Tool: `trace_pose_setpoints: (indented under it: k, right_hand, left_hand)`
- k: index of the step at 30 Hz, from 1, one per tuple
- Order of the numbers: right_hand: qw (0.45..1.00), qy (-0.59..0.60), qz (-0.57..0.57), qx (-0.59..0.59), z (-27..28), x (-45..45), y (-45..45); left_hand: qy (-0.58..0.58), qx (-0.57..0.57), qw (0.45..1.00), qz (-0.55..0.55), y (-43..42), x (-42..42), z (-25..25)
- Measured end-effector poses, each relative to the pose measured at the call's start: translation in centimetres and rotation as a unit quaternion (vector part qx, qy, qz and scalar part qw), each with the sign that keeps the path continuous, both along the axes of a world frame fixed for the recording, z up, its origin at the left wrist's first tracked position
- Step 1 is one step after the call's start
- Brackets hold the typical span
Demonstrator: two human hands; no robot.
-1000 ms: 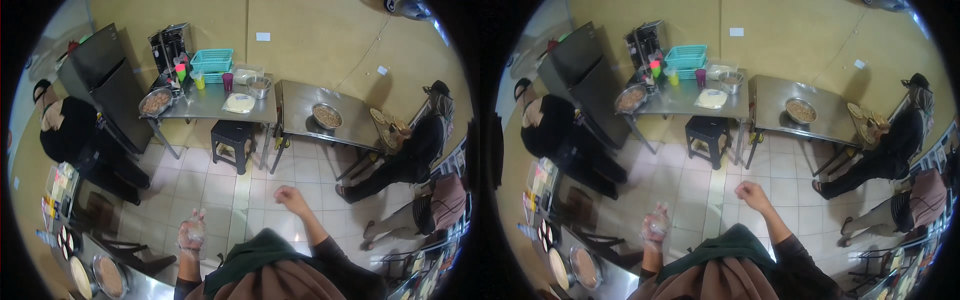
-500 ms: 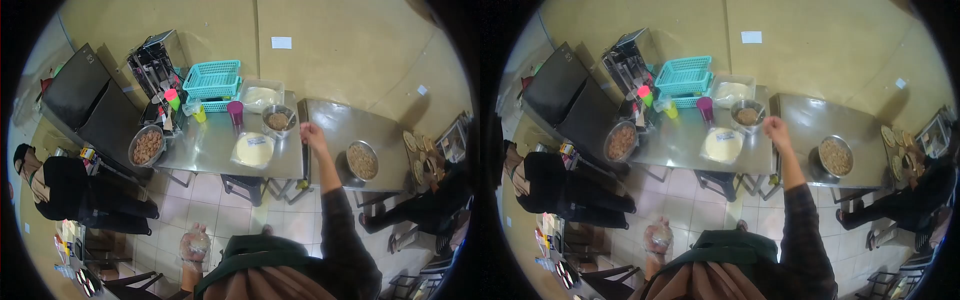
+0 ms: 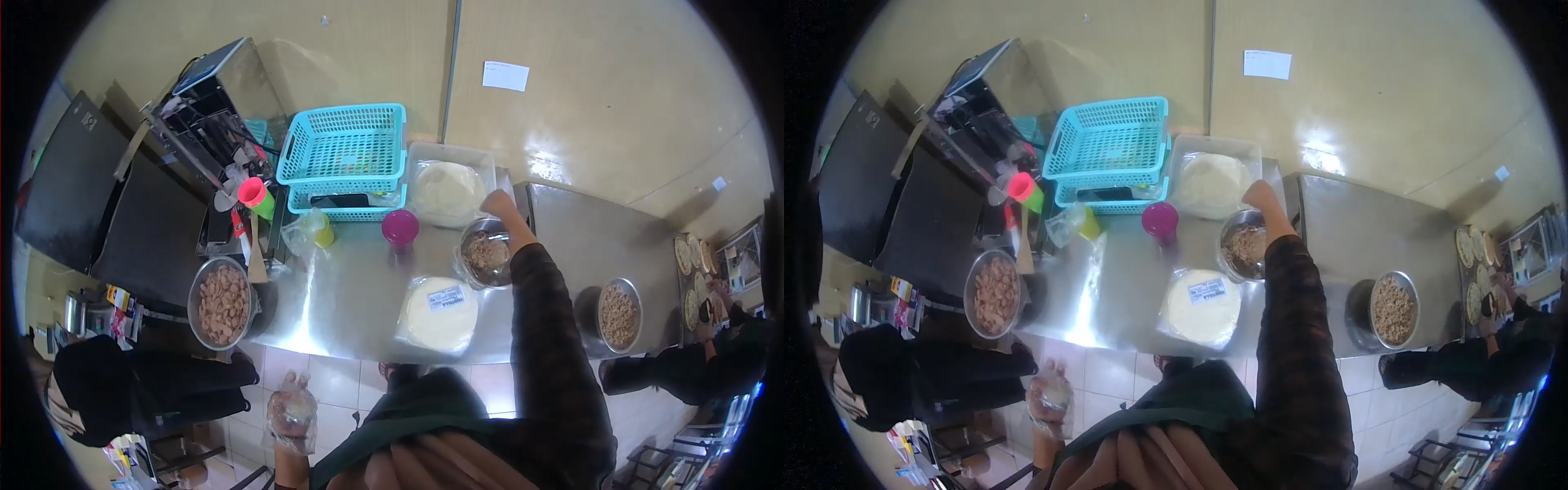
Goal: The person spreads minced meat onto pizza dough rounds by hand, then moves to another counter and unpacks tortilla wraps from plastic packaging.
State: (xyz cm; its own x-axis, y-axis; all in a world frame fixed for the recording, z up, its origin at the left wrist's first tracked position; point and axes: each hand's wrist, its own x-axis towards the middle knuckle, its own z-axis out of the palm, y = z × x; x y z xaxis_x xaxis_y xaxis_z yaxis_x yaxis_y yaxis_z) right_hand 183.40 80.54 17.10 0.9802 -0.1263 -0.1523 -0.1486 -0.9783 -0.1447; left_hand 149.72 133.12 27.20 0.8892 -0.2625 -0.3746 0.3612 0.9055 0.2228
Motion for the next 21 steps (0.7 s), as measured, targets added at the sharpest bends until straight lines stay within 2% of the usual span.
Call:
trace_pose_setpoints:
  k: [2,3,4,6,8,10,12,14,15,16,18,20,21]
  right_hand:
    - [0.987,0.03,0.015,0.157,2.6,0.2,0.4]
    - [0.96,-0.03,-0.018,0.279,3.5,0.1,0.7]
    - [0.961,-0.025,-0.019,0.276,4.8,-0.2,0.9]
    - [0.915,-0.066,-0.012,0.398,8.2,0.5,1.0]
    - [0.898,-0.096,0.013,0.43,10.5,2.1,0.6]
    - [0.875,-0.129,0.032,0.465,13.3,2.9,0.4]
    - [0.883,-0.156,0.13,0.422,17.0,3.3,0.8]
    - [0.878,-0.184,0.171,0.408,18.7,4.0,0.7]
    - [0.884,-0.25,0.263,0.294,19.6,4.0,0.5]
    - [0.867,-0.312,0.347,0.172,20.3,4.0,0.3]
    - [0.859,-0.323,0.351,0.187,19.8,4.0,0.0]
    - [0.85,-0.329,0.356,0.205,19.4,3.3,-0.1]
    - [0.847,-0.324,0.36,0.221,19.2,2.7,0.1]
  left_hand:
    - [0.037,0.013,0.999,0.008,-0.5,2.4,0.4]
    - [0.045,0.023,0.999,0.014,-1.1,3.5,0.6]
    - [0.05,0.032,0.998,0.023,-1.8,4.1,0.5]
    - [0.055,0.016,0.998,0.029,-3.7,5.0,-0.1]
    - [0.058,0.008,0.997,0.04,-5.7,5.6,-0.4]
    - [-0.026,0.061,0.997,-0.046,-9.0,7.0,-0.3]
    - [-0.028,0.181,0.975,-0.127,-14.0,11.0,3.2]
    - [-0.144,0.398,0.883,-0.205,-18.5,16.4,5.2]
    - [-0.298,0.52,0.778,-0.189,-20.3,19.9,5.7]
    - [-0.404,0.595,0.68,-0.139,-22.3,23.6,5.8]
    - [-0.422,0.49,0.76,-0.063,-26.9,28.5,6.1]
    - [-0.255,0.418,0.838,-0.241,-30.8,30.8,9.8]
    - [-0.256,0.418,0.838,-0.239,-32.1,32.5,8.6]
